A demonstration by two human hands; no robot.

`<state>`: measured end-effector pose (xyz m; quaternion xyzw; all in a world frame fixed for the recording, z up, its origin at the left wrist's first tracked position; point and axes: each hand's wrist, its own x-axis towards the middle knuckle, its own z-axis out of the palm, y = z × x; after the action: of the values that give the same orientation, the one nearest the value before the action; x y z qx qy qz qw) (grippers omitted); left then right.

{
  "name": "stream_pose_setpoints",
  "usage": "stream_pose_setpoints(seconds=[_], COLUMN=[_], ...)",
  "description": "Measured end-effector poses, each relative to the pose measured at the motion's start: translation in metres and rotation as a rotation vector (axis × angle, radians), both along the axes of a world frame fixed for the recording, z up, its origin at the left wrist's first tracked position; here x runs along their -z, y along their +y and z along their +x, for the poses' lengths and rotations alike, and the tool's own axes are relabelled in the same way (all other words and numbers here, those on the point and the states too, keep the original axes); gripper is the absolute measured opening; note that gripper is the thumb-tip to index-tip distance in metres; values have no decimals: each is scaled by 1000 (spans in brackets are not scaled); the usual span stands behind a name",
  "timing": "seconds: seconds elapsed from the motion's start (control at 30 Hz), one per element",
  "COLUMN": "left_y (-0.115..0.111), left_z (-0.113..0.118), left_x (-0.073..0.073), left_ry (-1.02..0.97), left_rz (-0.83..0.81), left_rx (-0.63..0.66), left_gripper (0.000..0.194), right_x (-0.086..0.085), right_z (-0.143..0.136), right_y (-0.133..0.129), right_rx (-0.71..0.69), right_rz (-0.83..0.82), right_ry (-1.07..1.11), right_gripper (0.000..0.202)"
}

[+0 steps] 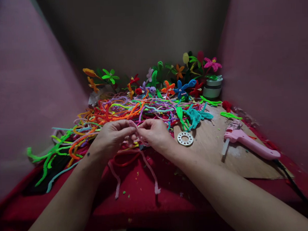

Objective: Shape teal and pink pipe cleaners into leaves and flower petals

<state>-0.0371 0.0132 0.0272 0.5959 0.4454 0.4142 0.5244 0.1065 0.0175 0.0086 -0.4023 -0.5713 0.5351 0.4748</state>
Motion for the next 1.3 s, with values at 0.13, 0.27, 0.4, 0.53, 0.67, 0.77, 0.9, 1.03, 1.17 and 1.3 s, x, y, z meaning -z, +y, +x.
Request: stream_pose_setpoints(seconds=[0.13,0.27,0.4,0.53,0.67,0.77,0.9,1.03,1.17,1.3], left_y=[-1,-3,-5,-5,-5,-4,-3,-4,-7,-8], left_z=[5,9,12,16,17,17,15,13,13,13], left_x=[0,0,2,4,7,11,14,7,-5,-10], left_ry=[43,32,-1,40,121,218,330,259,124,101], left_rz=[20,-6,-26,13,36,100,186,133,-5,-23], left_rx=[-59,-85,-52,-57,-99,-143,-169,-157,-120,-131], left_gripper=[11,12,12,8,5,5,6,3,5,4], right_x=[4,7,9,11,12,13,14,12,8,8], right_z=[1,2,1,0,0,0,-1,-1,-2,-3], right_y=[0,-2,-4,-4,-5,-6,-8,-2,4,3], right_rx=[79,117,144,219,258,274,281,127,-91,-80], right_rz=[146,232,256,321,423,524,612,307,6,-37], right_ry=[-190,-277,-324,-449,-643,-798,-844,-420,10,59], right_gripper=[22,17,9,7,8,8,10,7,10,9])
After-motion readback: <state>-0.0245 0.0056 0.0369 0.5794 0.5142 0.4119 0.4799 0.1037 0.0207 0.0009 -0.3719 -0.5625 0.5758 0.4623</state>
